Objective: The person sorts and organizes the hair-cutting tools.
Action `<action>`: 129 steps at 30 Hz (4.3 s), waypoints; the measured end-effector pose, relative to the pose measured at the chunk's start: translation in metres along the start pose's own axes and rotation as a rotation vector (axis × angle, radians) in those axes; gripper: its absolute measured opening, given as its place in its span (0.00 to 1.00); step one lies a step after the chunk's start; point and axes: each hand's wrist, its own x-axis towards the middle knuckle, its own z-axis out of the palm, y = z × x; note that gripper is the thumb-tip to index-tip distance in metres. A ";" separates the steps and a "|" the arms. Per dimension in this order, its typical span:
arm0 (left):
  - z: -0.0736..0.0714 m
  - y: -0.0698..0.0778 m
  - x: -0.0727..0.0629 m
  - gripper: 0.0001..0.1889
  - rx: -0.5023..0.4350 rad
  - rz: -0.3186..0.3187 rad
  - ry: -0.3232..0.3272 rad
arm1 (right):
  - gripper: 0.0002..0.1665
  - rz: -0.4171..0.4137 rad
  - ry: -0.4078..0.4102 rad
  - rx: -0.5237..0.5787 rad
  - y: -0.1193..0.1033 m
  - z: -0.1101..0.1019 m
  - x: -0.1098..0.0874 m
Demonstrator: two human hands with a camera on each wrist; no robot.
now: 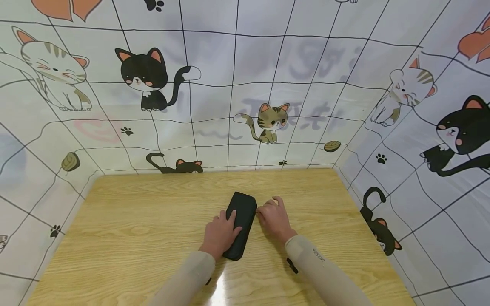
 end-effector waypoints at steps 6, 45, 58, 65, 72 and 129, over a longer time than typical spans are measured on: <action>-0.001 0.004 0.000 0.33 0.018 -0.016 0.016 | 0.03 -0.014 0.002 -0.025 -0.002 0.000 -0.002; 0.001 0.006 0.006 0.30 -0.069 0.003 0.027 | 0.04 -0.096 0.014 -0.002 -0.006 -0.009 -0.014; 0.005 -0.011 0.001 0.29 0.031 0.119 0.080 | 0.03 -0.090 0.023 0.010 -0.006 -0.006 -0.014; 0.008 -0.019 0.000 0.28 0.097 0.242 0.176 | 0.04 -0.083 0.016 0.007 -0.006 -0.005 -0.013; 0.005 -0.031 -0.003 0.25 0.005 0.406 0.097 | 0.03 -0.081 0.016 0.000 -0.006 -0.006 -0.012; 0.019 -0.059 -0.024 0.31 -0.016 0.434 -0.010 | 0.05 -0.158 -0.012 -0.028 -0.009 -0.002 0.002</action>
